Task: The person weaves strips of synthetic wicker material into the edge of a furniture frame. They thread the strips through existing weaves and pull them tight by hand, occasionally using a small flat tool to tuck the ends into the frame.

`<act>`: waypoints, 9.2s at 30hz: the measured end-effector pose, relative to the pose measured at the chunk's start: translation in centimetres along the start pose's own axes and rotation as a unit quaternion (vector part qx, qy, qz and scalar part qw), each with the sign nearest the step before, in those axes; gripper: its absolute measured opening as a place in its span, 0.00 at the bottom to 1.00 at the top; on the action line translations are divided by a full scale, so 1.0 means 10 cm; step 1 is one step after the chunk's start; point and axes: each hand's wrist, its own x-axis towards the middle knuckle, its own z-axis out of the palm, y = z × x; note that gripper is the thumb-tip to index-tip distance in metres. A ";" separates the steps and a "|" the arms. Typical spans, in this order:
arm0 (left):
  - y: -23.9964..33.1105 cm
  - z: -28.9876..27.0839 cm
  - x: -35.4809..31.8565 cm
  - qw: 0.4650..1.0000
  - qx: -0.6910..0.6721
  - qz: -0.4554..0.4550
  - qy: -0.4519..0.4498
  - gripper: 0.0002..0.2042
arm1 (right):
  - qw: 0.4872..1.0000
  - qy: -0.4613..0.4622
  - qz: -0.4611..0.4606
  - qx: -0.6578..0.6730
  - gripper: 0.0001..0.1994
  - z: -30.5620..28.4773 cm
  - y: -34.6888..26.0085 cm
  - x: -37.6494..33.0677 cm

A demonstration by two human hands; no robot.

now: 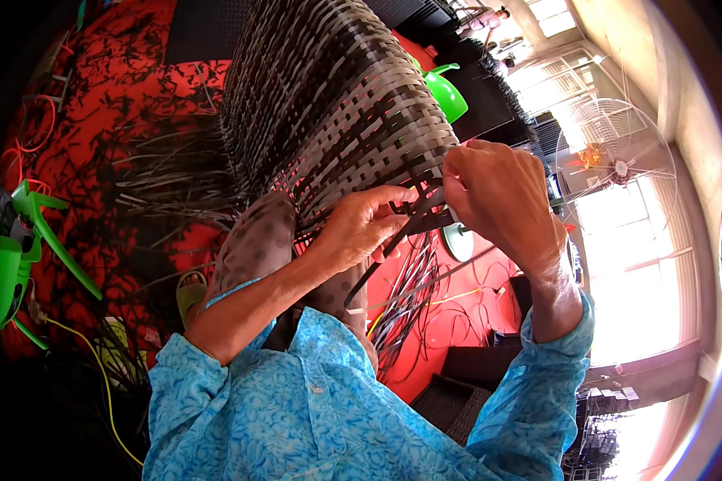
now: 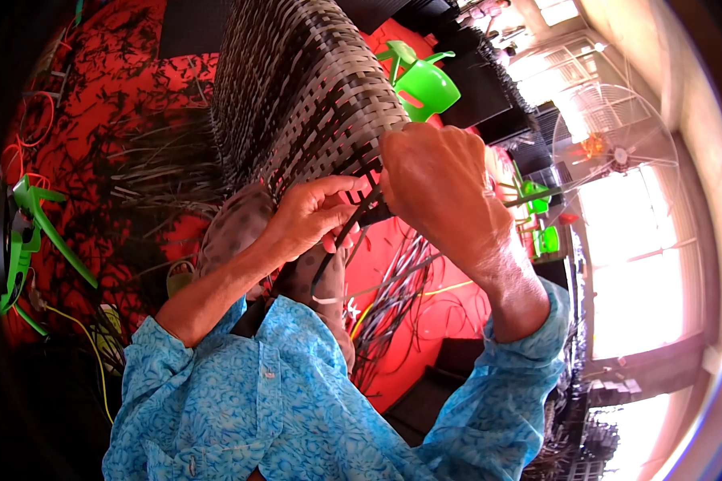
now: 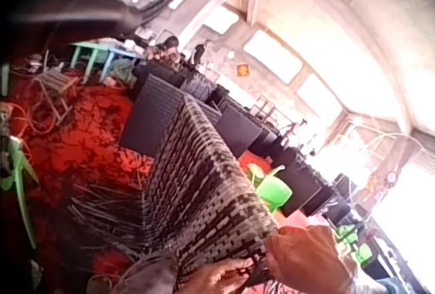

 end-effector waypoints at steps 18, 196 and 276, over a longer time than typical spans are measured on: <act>-0.12 0.16 -0.02 0.982 0.151 0.112 0.012 0.26 | 0.996 -0.047 0.007 0.080 0.07 0.14 0.05 -0.06; -1.13 -0.82 -0.40 0.989 -0.109 -0.096 0.024 0.08 | 0.964 -0.018 0.045 0.260 0.08 1.55 -0.91 -0.51; -1.98 -1.12 -0.09 0.934 -0.067 -0.293 0.193 0.03 | 0.969 -0.247 0.014 -0.026 0.08 2.23 -1.23 0.07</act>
